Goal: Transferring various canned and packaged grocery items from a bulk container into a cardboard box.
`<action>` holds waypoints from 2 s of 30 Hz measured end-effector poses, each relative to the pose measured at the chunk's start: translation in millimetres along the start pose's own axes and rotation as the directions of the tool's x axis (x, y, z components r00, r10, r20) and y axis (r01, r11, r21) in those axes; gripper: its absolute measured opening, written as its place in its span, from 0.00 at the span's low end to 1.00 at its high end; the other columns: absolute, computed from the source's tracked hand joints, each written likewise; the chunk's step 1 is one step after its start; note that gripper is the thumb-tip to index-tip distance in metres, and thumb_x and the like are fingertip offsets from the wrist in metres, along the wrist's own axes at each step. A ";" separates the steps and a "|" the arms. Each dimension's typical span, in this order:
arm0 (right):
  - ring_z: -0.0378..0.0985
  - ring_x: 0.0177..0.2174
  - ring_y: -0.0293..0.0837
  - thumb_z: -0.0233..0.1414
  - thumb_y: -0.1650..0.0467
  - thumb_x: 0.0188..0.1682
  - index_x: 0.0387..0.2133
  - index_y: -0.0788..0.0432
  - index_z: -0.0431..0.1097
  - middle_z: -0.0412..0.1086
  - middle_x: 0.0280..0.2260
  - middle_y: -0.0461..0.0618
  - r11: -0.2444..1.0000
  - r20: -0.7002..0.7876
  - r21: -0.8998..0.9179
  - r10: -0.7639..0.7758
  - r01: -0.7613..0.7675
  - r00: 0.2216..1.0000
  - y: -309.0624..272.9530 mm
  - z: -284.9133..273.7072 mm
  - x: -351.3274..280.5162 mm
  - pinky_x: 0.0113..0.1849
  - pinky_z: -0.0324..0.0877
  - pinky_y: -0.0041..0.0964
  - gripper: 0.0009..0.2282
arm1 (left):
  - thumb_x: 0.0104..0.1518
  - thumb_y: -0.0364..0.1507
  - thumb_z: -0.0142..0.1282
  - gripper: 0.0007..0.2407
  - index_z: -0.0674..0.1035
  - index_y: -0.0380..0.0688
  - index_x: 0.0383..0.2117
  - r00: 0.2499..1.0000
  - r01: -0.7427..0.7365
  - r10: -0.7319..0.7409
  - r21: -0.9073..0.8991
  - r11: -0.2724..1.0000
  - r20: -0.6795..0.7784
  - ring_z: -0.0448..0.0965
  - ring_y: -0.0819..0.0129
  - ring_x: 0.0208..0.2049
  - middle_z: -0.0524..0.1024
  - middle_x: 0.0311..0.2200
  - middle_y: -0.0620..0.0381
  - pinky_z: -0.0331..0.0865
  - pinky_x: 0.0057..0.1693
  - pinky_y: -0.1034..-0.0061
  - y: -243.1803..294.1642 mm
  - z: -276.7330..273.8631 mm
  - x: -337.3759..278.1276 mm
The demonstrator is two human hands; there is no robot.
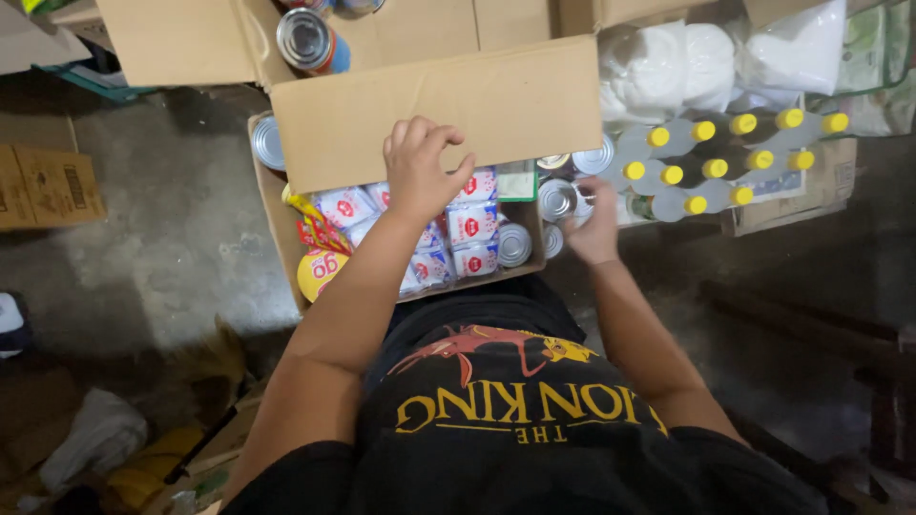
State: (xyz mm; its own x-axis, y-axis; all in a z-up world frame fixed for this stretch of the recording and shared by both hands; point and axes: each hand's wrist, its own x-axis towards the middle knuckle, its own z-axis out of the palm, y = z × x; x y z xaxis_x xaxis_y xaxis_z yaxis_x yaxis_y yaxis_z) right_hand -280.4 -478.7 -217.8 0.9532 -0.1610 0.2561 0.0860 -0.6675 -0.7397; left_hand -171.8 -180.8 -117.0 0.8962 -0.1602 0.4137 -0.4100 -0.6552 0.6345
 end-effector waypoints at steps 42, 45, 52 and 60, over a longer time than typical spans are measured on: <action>0.76 0.45 0.59 0.65 0.53 0.37 0.75 0.46 0.42 0.68 0.54 0.67 -0.540 0.307 0.606 -0.518 -0.583 0.798 -131.4 -30.5 153.5 0.45 0.75 0.57 0.51 | 0.41 0.36 0.74 0.11 0.81 0.54 0.26 0.996 -0.005 0.014 0.089 0.996 -0.093 0.74 0.57 0.40 0.74 0.31 0.59 0.66 0.48 0.60 -15.1 19.3 -7.2; 0.76 0.41 0.57 0.65 0.47 0.33 0.74 0.49 0.44 0.67 0.52 0.67 -0.591 0.289 0.408 -0.639 -0.696 0.713 -139.0 6.5 166.0 0.44 0.76 0.54 0.54 | 0.41 0.35 0.74 0.12 0.81 0.52 0.26 0.994 -0.018 0.023 0.056 0.998 -0.103 0.74 0.55 0.38 0.74 0.29 0.58 0.67 0.46 0.59 -18.6 16.7 -3.1; 0.74 0.49 0.53 0.70 0.55 0.36 0.65 0.62 0.58 0.69 0.52 0.60 0.392 0.439 0.879 -0.445 -0.271 0.781 -197.7 36.7 258.0 0.54 0.68 0.47 0.44 | 0.40 0.35 0.70 0.10 0.82 0.49 0.25 0.922 0.029 0.004 -0.078 0.997 0.386 0.78 0.54 0.34 0.78 0.27 0.53 0.72 0.43 0.60 -42.1 -7.1 28.8; 0.69 0.51 0.66 0.70 0.68 0.25 0.55 0.62 0.66 0.67 0.50 0.65 0.745 0.509 -0.084 -0.538 0.661 0.671 -169.4 145.5 345.2 0.54 0.66 0.51 0.38 | 0.46 0.43 0.70 0.14 0.80 0.49 0.15 0.959 -0.020 0.036 -0.057 0.998 0.282 0.79 0.58 0.27 0.77 0.22 0.58 0.72 0.35 0.63 -57.0 3.0 33.8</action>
State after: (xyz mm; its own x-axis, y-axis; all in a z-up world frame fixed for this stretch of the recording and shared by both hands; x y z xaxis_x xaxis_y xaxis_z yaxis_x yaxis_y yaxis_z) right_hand 76.2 -315.4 -94.6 0.7413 0.6215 0.2532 0.6702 -0.6650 -0.3296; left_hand -117.6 -151.1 -141.1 0.8924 -0.3849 0.2355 -0.4372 -0.6085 0.6622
